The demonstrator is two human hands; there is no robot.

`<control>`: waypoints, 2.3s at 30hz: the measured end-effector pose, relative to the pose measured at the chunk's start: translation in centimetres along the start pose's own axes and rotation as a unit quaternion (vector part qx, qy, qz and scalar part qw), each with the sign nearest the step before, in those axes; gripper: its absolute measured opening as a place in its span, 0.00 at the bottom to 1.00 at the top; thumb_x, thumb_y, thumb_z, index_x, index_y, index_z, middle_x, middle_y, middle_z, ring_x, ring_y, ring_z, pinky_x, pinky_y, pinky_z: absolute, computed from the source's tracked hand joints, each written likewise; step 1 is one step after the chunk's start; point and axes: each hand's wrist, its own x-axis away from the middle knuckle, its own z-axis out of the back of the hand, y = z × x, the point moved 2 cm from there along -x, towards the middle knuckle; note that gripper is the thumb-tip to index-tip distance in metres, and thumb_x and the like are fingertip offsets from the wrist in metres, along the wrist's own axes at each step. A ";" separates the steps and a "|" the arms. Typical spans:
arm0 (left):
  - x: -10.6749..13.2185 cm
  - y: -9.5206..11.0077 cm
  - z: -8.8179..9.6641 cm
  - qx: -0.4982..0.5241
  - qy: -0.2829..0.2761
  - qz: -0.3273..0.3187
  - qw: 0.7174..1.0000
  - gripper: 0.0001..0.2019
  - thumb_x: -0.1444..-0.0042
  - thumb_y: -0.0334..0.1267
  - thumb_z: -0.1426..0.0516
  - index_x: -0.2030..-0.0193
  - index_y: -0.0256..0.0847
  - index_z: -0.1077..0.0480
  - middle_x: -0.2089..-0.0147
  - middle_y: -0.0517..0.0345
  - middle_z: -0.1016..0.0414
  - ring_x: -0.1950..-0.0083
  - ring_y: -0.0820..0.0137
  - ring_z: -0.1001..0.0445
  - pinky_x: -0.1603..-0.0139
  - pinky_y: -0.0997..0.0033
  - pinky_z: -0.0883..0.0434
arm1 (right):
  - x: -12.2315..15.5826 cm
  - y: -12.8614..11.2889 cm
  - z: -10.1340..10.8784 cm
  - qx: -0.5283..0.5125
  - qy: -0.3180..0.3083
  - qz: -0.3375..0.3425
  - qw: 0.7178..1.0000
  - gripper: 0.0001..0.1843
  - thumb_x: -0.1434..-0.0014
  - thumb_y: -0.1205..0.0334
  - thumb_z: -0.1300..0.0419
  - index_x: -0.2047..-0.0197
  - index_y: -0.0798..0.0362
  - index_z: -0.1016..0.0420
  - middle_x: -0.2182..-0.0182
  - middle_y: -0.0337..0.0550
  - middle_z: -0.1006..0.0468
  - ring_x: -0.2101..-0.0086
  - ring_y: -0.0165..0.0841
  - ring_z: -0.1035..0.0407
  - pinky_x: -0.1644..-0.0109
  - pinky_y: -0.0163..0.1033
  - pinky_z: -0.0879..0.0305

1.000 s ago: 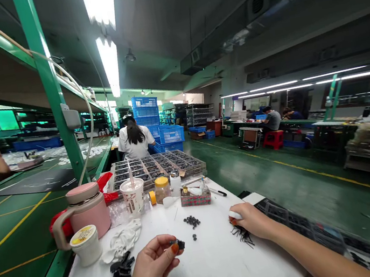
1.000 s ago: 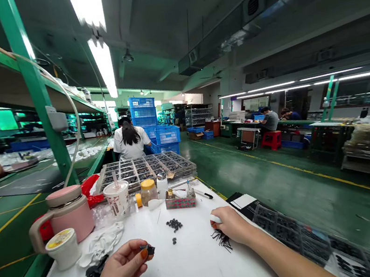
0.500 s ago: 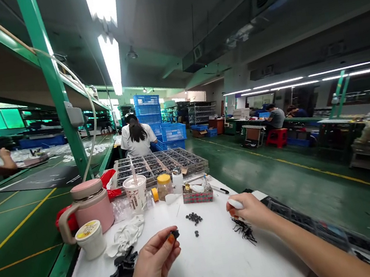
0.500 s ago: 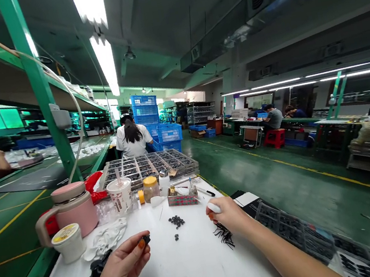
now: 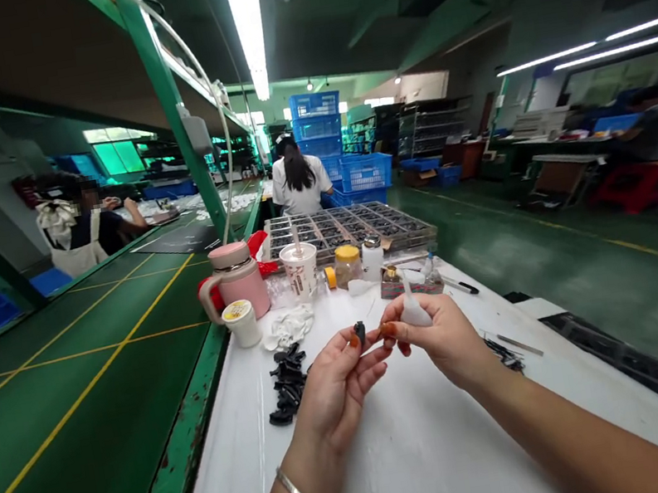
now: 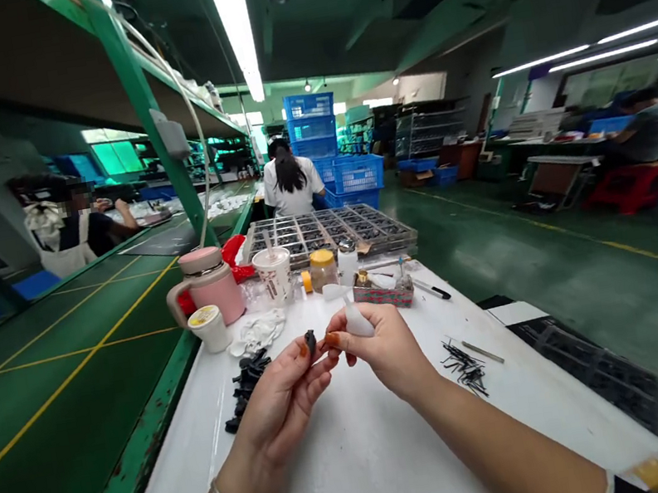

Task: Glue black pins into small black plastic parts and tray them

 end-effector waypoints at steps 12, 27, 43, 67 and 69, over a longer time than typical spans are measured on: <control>-0.1 -1.4 -0.3 -0.015 -0.034 0.048 0.998 0.10 0.45 0.29 0.40 0.56 0.33 0.31 0.68 0.56 0.31 0.70 0.79 0.30 0.65 0.80 0.27 | 1.1 1.8 -0.1 0.021 0.011 0.027 0.999 0.06 0.48 0.62 0.34 0.70 0.55 0.26 0.77 0.35 0.28 0.77 0.24 0.36 0.74 0.30 0.40; -0.2 -1.3 0.3 0.000 -0.026 0.062 0.998 0.08 0.49 0.29 0.37 0.61 0.31 0.28 0.67 0.55 0.30 0.70 0.80 0.30 0.71 0.85 0.28 | 1.7 0.8 0.5 0.198 0.053 0.210 0.956 0.02 0.43 0.66 0.38 0.66 0.55 0.25 0.70 0.40 0.25 0.68 0.30 0.32 0.63 0.36 0.37; -0.2 -1.3 0.3 -0.012 -0.014 0.054 0.998 0.08 0.51 0.28 0.36 0.64 0.31 0.28 0.69 0.57 0.31 0.71 0.80 0.31 0.73 0.85 0.28 | 2.2 0.3 0.6 0.216 0.018 0.273 0.937 0.08 0.47 0.75 0.39 0.66 0.53 0.26 0.71 0.40 0.24 0.69 0.30 0.30 0.63 0.35 0.36; 0.0 -1.3 0.3 -0.035 -0.038 0.062 0.997 0.09 0.54 0.31 0.34 0.66 0.32 0.28 0.71 0.58 0.33 0.73 0.81 0.36 0.76 0.86 0.32 | 2.6 -0.8 1.0 0.216 0.049 0.320 0.921 0.06 0.45 0.72 0.41 0.66 0.53 0.26 0.71 0.41 0.24 0.69 0.30 0.30 0.64 0.35 0.34; 0.0 -1.3 0.2 -0.041 -0.038 0.064 0.996 0.10 0.54 0.32 0.34 0.67 0.33 0.28 0.72 0.59 0.34 0.73 0.81 0.37 0.76 0.86 0.33 | 2.6 -0.7 1.1 0.215 0.051 0.318 0.922 0.06 0.45 0.72 0.41 0.66 0.53 0.26 0.71 0.41 0.24 0.69 0.30 0.30 0.63 0.35 0.34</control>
